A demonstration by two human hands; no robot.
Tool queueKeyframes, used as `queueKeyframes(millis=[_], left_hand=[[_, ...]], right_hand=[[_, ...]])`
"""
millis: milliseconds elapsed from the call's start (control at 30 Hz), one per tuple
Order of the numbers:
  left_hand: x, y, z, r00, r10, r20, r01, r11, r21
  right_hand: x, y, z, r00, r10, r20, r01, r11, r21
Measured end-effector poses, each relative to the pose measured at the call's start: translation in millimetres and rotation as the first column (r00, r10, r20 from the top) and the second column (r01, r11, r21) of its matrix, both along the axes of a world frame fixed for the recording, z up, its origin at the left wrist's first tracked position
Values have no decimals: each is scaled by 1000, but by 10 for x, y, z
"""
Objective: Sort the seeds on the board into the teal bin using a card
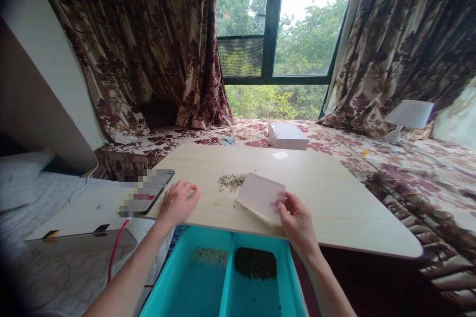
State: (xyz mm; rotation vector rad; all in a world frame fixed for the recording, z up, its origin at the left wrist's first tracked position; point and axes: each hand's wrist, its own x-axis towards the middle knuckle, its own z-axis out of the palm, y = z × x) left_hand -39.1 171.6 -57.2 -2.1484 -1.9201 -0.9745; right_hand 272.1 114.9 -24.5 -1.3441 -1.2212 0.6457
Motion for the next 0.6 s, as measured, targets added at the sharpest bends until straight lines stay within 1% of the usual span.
queueKeyframes(millis=[100,167,333,600], left_hand=[[4,-6,8,1000,1,0,-1,1000,0],[7,-10,14,1000,1,-2,-1,1000,-5],[8,-16,23,1000,7,-9,-8,1000,-17],[6,-16,25,1000,6,-9,-6,1000,-26]], right_hand=[[-11,111,-14,999,-14,39,13,1000,13],[2,164,-15,999,-1,39,1,1000,10],[14,233,17,994,108,9,-108,994,-26],[-92,363,39,974,227,-19,-227,974,9]])
